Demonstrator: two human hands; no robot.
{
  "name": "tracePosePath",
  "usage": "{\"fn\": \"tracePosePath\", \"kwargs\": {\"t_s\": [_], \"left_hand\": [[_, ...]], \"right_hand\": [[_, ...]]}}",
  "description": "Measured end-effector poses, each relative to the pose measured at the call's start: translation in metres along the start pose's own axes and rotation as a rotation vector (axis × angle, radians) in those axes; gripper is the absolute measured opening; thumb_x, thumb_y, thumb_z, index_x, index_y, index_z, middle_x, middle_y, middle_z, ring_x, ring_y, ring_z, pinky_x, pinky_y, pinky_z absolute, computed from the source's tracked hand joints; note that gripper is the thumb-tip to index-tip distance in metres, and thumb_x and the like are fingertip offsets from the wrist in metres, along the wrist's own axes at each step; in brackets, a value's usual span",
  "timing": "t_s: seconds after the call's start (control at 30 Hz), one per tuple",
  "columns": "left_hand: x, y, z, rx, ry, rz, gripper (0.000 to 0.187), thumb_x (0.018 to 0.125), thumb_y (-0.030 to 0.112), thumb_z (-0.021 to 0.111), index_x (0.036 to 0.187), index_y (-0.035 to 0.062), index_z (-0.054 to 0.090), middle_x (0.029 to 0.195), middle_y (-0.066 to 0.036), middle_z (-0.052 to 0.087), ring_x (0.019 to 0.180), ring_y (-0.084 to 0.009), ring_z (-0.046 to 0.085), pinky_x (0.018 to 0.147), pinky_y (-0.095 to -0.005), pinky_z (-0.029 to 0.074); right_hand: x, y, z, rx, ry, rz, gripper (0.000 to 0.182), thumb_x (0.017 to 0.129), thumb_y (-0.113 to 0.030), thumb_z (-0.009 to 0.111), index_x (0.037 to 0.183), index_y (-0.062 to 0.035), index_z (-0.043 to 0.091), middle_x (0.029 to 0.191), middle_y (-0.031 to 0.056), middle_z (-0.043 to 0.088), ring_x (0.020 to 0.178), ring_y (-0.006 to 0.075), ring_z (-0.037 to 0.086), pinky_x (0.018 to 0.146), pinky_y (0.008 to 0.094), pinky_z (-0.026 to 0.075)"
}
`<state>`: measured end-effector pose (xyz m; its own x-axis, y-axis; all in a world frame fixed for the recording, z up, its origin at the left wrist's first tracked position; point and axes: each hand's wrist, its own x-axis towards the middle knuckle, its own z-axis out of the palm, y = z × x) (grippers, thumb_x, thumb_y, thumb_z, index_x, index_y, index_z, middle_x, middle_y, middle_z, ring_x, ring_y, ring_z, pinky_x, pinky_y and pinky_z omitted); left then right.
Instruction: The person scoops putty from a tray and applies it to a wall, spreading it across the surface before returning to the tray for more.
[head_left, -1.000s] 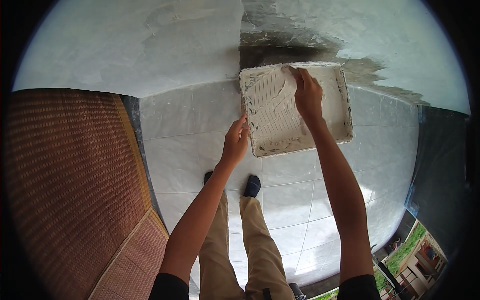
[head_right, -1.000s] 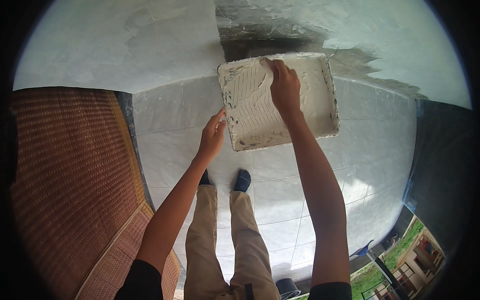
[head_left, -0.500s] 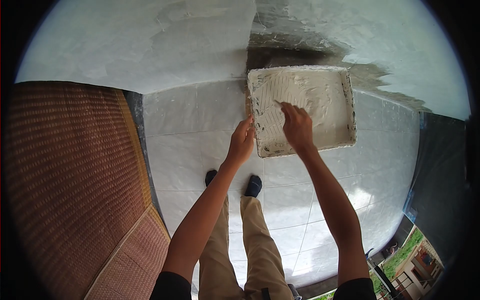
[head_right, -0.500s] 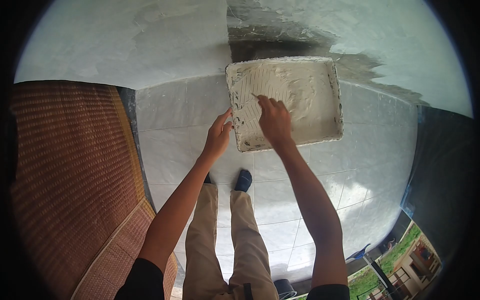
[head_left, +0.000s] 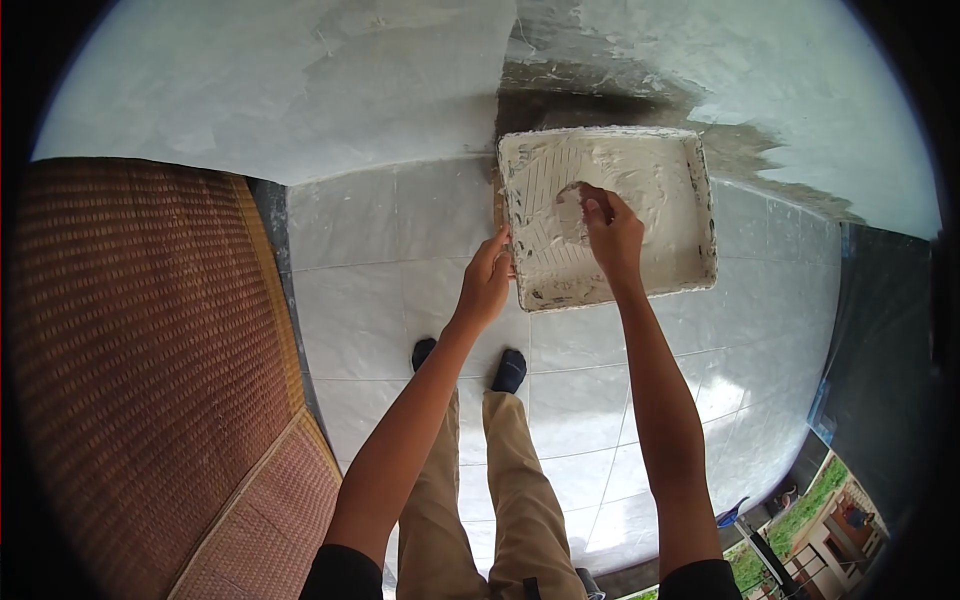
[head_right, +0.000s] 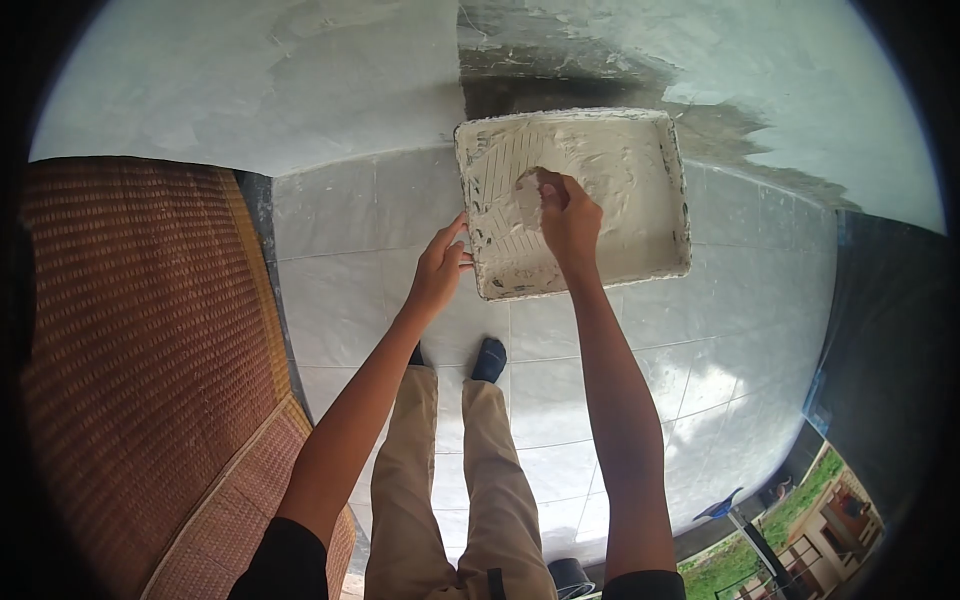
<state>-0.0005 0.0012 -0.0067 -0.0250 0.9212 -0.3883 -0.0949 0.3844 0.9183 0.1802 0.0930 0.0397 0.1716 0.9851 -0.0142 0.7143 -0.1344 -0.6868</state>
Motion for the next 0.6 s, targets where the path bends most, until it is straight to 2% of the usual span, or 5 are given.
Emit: {"fn": "tracePosePath", "kwargs": {"t_s": [0.13,0.2,0.23,0.33,0.6], "left_hand": [[-0.001,0.001,-0.005,0.015,-0.035,-0.004,0.045,0.100,0.009,0.040,0.144,0.0055,0.041,0.129,-0.013,0.053,0.090,-0.0148,0.061,0.082,-0.0292,0.055],[-0.001,0.003,-0.005,0.017,-0.042,-0.004,0.045,0.100,0.009,0.040,0.144,0.0061,0.041,0.129,-0.013,0.053,0.090,-0.0150,0.061,0.082,-0.0294,0.055],[-0.002,0.004,-0.005,0.028,-0.053,-0.014,0.046,0.100,0.009,0.037,0.146,0.0083,0.039,0.132,-0.013,0.051,0.093,-0.0174,0.061,0.085,-0.0322,0.054],[-0.004,0.005,-0.003,0.025,-0.057,-0.029,0.048,0.100,0.008,0.034,0.148,0.0108,0.037,0.135,-0.013,0.049,0.096,-0.0192,0.061,0.088,-0.0350,0.053],[-0.005,0.014,-0.001,-0.066,-0.050,-0.107,0.048,0.100,0.008,0.033,0.148,0.0119,0.037,0.137,-0.012,0.048,0.096,-0.0196,0.060,0.088,-0.0353,0.053]], "right_hand": [[0.024,0.005,-0.014,0.062,0.036,0.062,0.024,0.091,-0.018,0.062,0.111,-0.0060,0.068,0.090,0.0161,0.071,0.078,0.0293,0.069,0.071,0.0344,0.052],[0.042,0.005,-0.015,-0.039,0.069,-0.192,0.021,0.092,-0.015,0.061,0.110,-0.0075,0.069,0.090,0.0148,0.071,0.077,0.0307,0.069,0.071,0.0345,0.052],[0.048,0.005,-0.013,-0.104,0.137,-0.415,0.018,0.089,-0.007,0.061,0.104,-0.0071,0.070,0.090,0.0144,0.071,0.080,0.0313,0.067,0.070,0.0389,0.053],[0.051,0.004,-0.004,-0.267,0.069,-0.524,0.019,0.087,-0.006,0.061,0.103,-0.0085,0.071,0.088,0.0130,0.070,0.078,0.0313,0.066,0.069,0.0403,0.053],[-0.039,-0.020,0.008,-0.188,-0.129,-0.431,0.017,0.087,-0.006,0.060,0.102,-0.0091,0.068,0.078,0.0122,0.064,0.070,0.0327,0.062,0.061,0.0425,0.051]]}}
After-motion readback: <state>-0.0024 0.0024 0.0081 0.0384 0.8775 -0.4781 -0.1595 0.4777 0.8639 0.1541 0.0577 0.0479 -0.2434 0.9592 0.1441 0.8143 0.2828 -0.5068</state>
